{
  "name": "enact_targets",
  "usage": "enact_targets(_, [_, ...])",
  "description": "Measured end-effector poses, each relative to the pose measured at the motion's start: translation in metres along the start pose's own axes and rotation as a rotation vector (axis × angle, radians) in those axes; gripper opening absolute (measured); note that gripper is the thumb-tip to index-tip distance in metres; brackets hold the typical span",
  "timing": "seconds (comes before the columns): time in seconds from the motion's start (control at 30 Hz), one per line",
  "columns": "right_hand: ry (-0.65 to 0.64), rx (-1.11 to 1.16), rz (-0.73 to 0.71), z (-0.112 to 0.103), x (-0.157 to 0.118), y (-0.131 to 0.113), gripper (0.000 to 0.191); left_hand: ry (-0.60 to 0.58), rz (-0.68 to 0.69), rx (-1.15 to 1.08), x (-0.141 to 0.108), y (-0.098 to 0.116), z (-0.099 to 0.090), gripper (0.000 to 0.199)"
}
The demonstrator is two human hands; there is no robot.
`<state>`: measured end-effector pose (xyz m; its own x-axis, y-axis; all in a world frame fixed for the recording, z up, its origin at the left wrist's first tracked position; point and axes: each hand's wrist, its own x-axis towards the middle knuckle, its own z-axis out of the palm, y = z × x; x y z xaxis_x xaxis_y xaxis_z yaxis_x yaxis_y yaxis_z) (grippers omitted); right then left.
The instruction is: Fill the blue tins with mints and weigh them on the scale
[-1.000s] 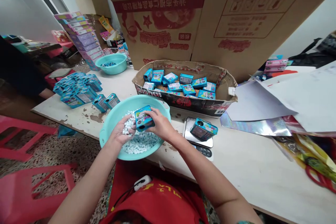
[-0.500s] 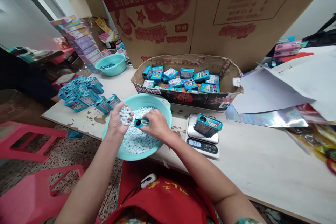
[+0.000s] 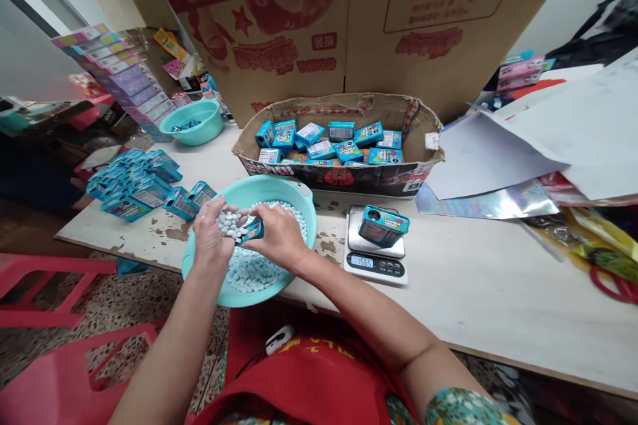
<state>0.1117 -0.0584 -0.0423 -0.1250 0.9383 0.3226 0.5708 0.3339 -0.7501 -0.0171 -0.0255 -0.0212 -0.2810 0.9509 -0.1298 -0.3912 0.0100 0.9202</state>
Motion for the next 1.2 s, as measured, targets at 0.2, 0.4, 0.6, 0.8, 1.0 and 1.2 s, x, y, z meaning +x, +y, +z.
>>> enact_targets(0.2, [-0.015, 0.024, 0.018, 0.002, 0.002, 0.004, 0.046, -0.01, 0.015, 0.018, -0.001, 0.001, 0.001, 0.031])
enact_targets(0.4, [0.004, 0.075, 0.066, 0.0, 0.005, 0.007, 0.048, -0.062, 0.043, 0.018, -0.001, 0.001, 0.003, 0.026])
enact_targets(0.6, [-0.017, 0.143, 0.079, 0.001, 0.003, 0.01, 0.049, -0.143, 0.073, 0.013, -0.001, -0.002, 0.004, 0.02])
enact_targets(0.8, [0.032, 0.149, 0.071, -0.002, 0.005, 0.008, 0.049, -0.163, 0.107, 0.036, -0.006, 0.0, 0.005, 0.016])
enact_targets(1.0, [0.095, 0.167, 0.074, -0.003, 0.004, 0.002, 0.047, -0.148, 0.17, 0.015, -0.013, 0.004, 0.011, 0.014])
enact_targets(1.2, [0.082, 0.153, 0.119, -0.002, 0.007, 0.011, 0.047, -0.151, 0.151, 0.104, -0.004, 0.0, 0.008, 0.017])
